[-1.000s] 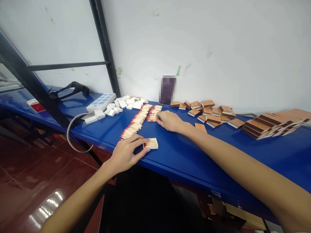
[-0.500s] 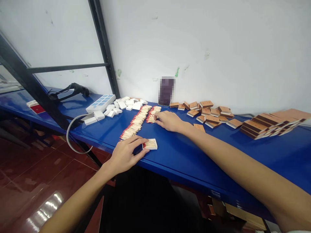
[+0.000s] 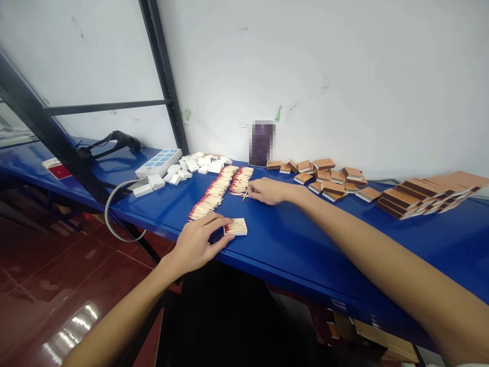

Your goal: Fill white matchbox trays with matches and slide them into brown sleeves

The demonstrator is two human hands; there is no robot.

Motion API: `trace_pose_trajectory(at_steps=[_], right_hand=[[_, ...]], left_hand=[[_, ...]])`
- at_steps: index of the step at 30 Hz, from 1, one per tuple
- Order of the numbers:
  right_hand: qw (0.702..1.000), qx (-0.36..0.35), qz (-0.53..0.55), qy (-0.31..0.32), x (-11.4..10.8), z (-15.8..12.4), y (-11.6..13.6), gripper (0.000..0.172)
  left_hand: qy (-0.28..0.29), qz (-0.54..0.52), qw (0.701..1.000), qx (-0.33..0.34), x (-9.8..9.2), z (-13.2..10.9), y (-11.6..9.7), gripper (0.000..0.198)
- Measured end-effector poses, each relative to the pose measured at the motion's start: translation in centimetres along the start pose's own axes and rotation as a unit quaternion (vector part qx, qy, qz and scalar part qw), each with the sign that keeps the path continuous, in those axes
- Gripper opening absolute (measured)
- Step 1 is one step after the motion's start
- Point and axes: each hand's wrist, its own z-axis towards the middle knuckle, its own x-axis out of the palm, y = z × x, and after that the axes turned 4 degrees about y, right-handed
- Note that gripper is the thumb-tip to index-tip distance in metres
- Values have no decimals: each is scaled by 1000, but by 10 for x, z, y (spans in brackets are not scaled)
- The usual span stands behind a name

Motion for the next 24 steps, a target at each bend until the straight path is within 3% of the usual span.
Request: trace_pose_trajectory(at_steps=[8, 13, 20, 24], right_hand=[[998, -47, -15, 48, -11, -8, 14, 17], [999, -26, -21, 24, -11, -8, 15, 14], [999, -1, -5, 45, -12, -8, 13, 9], [1000, -7, -11, 5, -12, -7, 11, 12]], left_hand=[[5, 7, 1000, 1, 0, 1, 0, 29], [7, 5, 1000, 0, -1, 0, 0, 28], [3, 8, 1000, 2, 1, 1, 0, 28], [7, 6, 1000, 2, 1, 1, 0, 27]])
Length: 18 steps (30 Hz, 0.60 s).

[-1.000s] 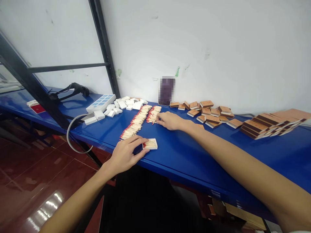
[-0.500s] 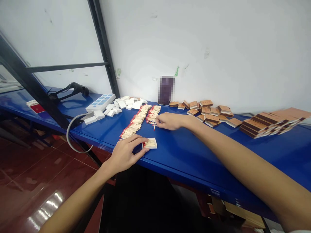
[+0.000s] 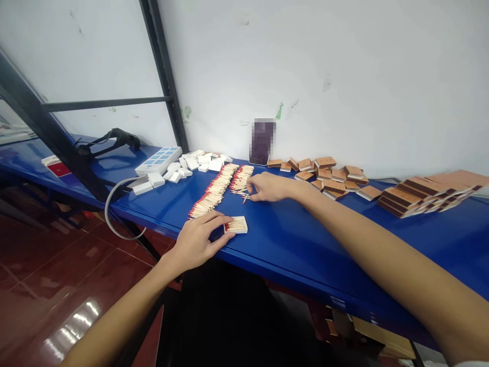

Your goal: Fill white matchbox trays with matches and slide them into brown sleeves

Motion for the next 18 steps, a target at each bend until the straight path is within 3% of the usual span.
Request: trace_pose_trajectory(at_steps=[3, 6, 14, 18], right_hand=[[999, -44, -7, -23, 0, 1, 2, 20], [997, -72, 5, -9, 1, 1, 5, 17], [999, -29, 8, 19, 8, 4, 6, 9], [999, -14, 26, 30, -3, -5, 21, 7]], left_hand=[[1, -2, 1000, -1, -1, 0, -1, 28], [2, 0, 1000, -3, -1, -1, -1, 27], [0, -1, 1000, -2, 0, 0, -1, 26], [-2, -10, 1000, -19, -1, 0, -2, 34]])
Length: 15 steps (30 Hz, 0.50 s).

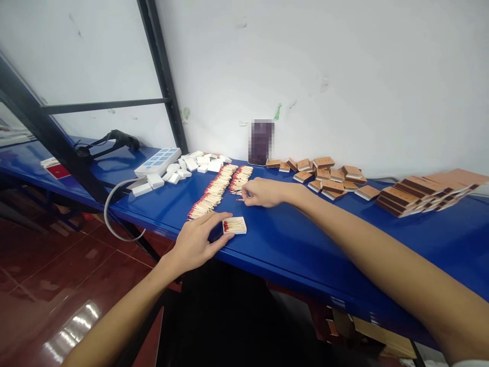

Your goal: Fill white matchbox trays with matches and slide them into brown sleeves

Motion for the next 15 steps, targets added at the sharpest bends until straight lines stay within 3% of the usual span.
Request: trace_pose_trajectory(at_steps=[7, 12, 15], right_hand=[[991, -55, 39, 118, -12, -21, 51, 9], [992, -79, 38, 94, -1, -16, 58, 7], [988, -79, 78, 111, -1, -15, 54, 9]], left_hand=[[0, -11, 999, -40, 2, -1, 2, 34], [2, -39, 999, -25, 0, -1, 1, 34], [6, -37, 999, -23, 0, -1, 1, 35]])
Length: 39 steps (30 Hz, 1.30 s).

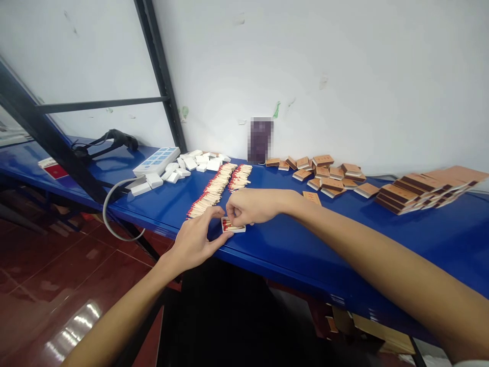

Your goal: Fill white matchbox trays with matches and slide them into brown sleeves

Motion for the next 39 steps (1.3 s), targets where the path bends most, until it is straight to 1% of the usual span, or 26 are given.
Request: trace_pose_trajectory(at_steps=[3, 6, 9, 14, 20, 24, 27, 29, 30, 33, 34, 36, 39], right_hand=[[1000, 4, 17, 2, -4, -3, -3, 10], [1000, 23, 2, -9, -7, -6, -4, 10], [999, 25, -18, -7, -9, -7, -3, 11], [1000, 7, -20, 14, -10, -9, -3, 15], [999, 18, 6, 47, -8, -9, -1, 16], [999, 20, -3, 25, -5, -7, 6, 17], [999, 31, -13, -1, -8, -10, 6, 16], [997, 59, -32, -29, -14, -12, -2, 15], [994, 83, -49, -53, -17, -13, -9, 15], [972, 157, -113, -133, -21, -9, -34, 10], [967, 170, -123, -141, -21, -6, -42, 8], [969, 180, -111, -132, -19, 0, -56, 9], [975, 169, -80, -124, -14, 7, -66, 11]], left_hand=[[1, 10, 1000, 2, 1, 0, 1, 35], [0, 18, 1000, 4, 1, 0, 1, 36], [0, 20, 1000, 5, 1, 0, 1, 36], [3, 18, 1000, 6, 1, 0, 1, 35], [3, 9, 1000, 6, 0, 1, 0, 35], [2, 5, 1000, 7, -1, 0, 0, 32], [-2, 16, 1000, 15, 0, 0, 1, 30], [-7, 23, 999, 20, 1, 0, 1, 28], [-9, 25, 999, 24, 2, 0, 1, 27], [-14, 26, 999, 32, 2, 0, 1, 25], [-14, 26, 999, 33, 2, 0, 0, 24], [-13, 24, 999, 34, 2, 0, 0, 24], [-14, 25, 999, 34, 1, 0, 0, 24]])
